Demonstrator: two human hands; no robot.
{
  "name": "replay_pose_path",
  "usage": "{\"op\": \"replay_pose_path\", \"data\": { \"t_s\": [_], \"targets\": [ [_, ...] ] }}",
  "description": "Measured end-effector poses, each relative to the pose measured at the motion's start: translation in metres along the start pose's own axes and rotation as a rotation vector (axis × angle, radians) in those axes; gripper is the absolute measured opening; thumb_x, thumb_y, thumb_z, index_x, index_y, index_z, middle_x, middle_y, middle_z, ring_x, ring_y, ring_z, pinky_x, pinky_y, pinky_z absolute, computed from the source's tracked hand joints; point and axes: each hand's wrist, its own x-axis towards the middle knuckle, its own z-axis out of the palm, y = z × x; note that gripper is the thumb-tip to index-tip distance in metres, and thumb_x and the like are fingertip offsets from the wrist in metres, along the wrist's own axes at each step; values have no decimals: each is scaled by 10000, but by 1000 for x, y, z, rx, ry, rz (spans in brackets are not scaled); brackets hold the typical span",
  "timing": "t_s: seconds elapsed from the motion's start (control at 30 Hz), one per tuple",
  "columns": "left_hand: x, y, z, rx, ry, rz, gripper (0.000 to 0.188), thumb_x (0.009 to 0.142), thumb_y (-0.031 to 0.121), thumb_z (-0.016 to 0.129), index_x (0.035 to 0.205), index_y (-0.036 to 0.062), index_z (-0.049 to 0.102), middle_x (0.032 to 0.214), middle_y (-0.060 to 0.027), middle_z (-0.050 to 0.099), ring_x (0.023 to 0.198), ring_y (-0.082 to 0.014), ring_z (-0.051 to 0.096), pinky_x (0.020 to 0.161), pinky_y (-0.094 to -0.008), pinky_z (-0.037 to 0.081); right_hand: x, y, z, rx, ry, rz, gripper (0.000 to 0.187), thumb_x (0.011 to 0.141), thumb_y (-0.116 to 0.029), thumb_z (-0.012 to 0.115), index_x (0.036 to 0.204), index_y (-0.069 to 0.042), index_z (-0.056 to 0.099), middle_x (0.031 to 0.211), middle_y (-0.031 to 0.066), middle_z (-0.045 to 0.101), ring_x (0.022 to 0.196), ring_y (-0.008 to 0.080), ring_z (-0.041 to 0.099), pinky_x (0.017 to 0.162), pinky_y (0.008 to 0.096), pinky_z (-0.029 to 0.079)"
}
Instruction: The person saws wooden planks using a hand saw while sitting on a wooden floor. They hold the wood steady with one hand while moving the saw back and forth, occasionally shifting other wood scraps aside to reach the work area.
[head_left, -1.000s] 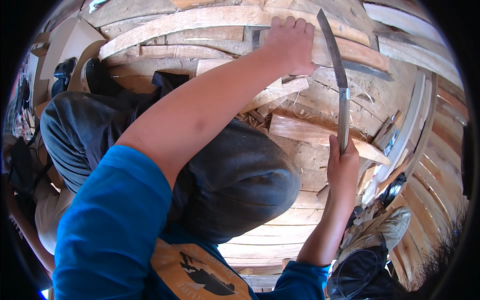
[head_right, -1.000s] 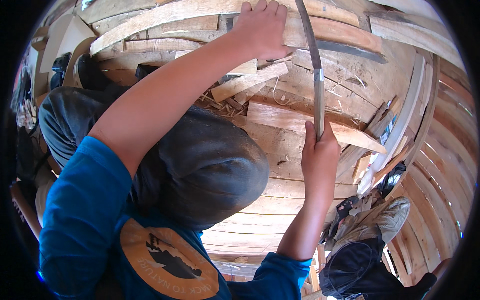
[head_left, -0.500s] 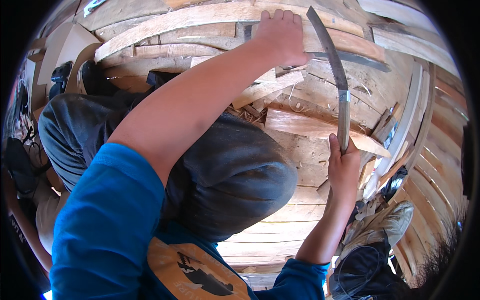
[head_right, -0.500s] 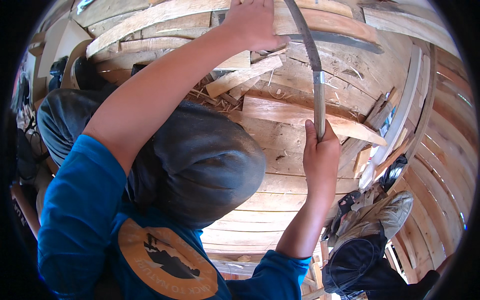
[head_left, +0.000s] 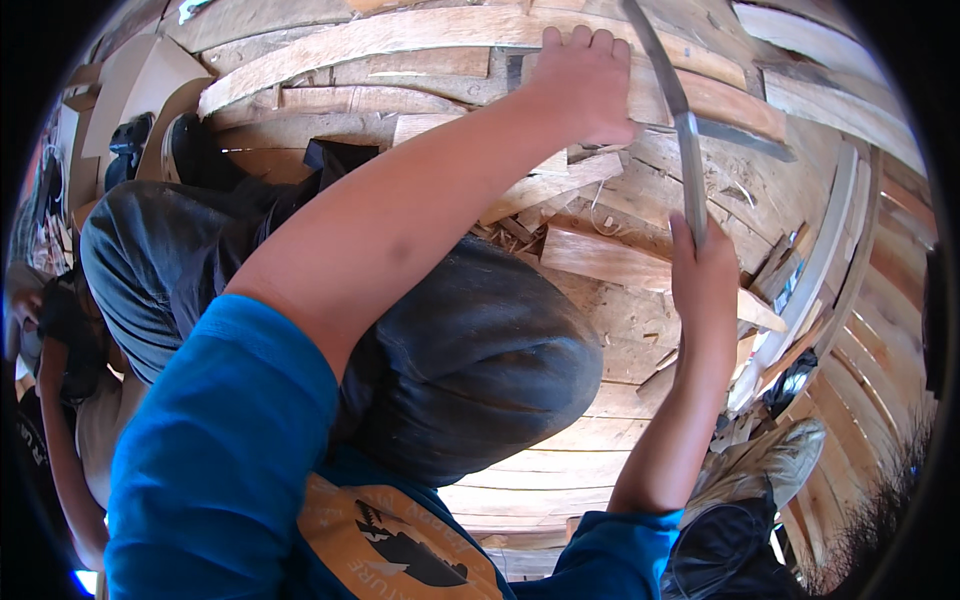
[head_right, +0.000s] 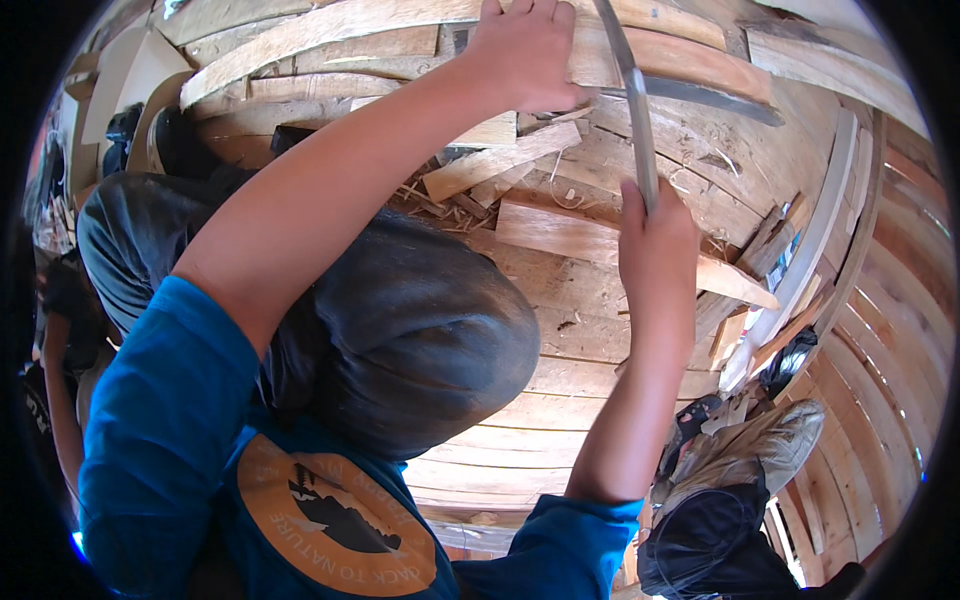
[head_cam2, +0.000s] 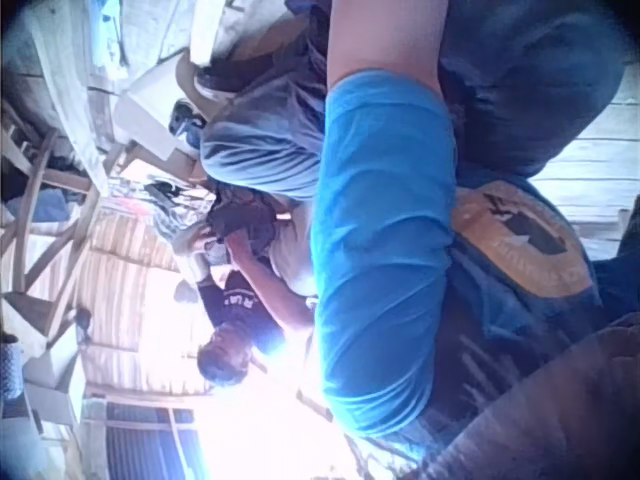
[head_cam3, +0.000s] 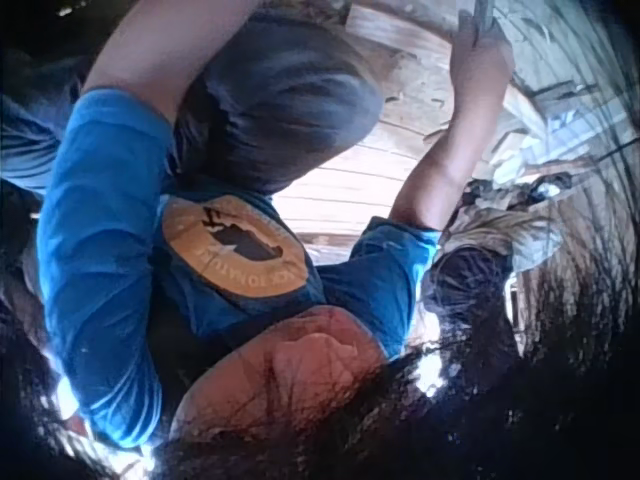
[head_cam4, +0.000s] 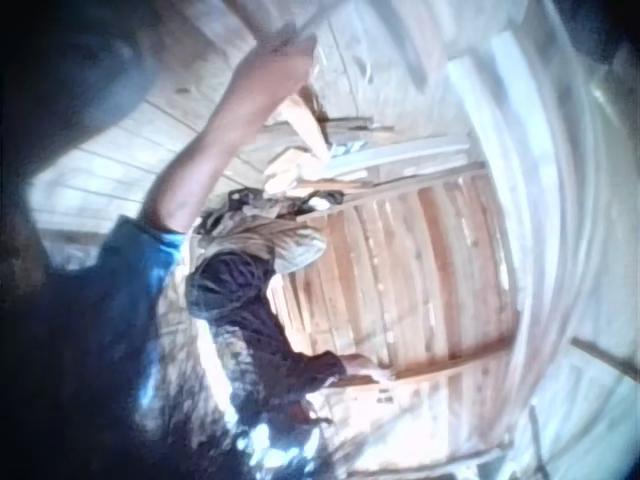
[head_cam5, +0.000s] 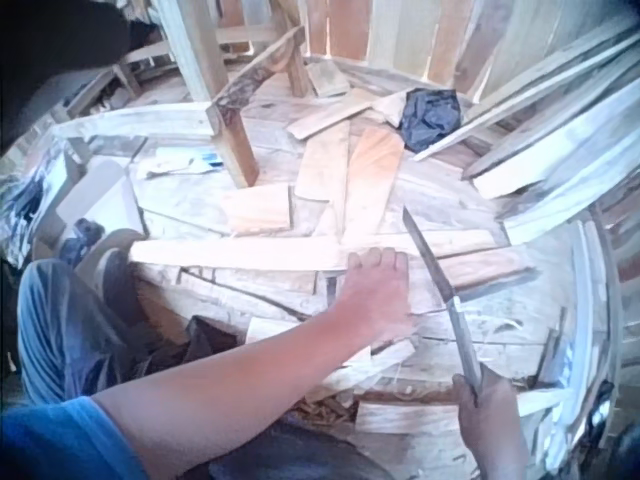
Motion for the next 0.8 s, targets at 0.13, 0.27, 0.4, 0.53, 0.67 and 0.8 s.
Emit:
{"op": "replay_pose_path", "data": {
  "t_s": [0.13,0.27,0.4,0.53,0.67,0.8],
  "targets": [
    [0,-4,5,19,38,0,769,742,511,663,1292,4,485,1234,-128,532,1211,-256,453,991,-478,318,-56,13,-13,21,-34,117,276,963,-224,554,905,44,585,633,206,548,576,359,530,570,431,425],
    [-2,-10,1,-4,13,23,767,734,506,671,1286,7,486,1227,-125,534,1204,-256,457,982,-469,322,-57,6,-14,42,-87,184,272,964,-221,548,911,43,587,627,200,545,567,351,520,564,424,423],
    [-1,-3,2,18,45,59,762,727,500,680,1275,4,494,1217,-125,537,1188,-258,465,971,-464,328,-12,8,9,29,76,-71,282,965,-225,539,908,48,580,621,206,535,549,348,510,552,429,415],
    [4,-1,4,-18,27,0,757,727,503,678,1270,7,498,1208,-121,539,1179,-257,468,967,-467,330,-1,10,7,42,11,-43,297,966,-238,539,906,51,577,622,213,534,547,349,514,548,431,412],
    [0,-10,4,25,53,-16,750,740,510,664,1276,14,493,1215,-117,537,1179,-257,467,967,-471,330,-61,22,-13,60,-58,108,311,969,-245,548,881,52,574,611,207,520,532,337,463,535,411,400],
    [-3,-6,2,49,19,30,783,745,527,665,1303,11,476,1227,-124,531,1185,-259,463,970,-467,330,-71,16,-10,91,-39,159,305,962,-241,565,904,59,575,614,209,521,530,324,443,537,408,401]
  ]
}}
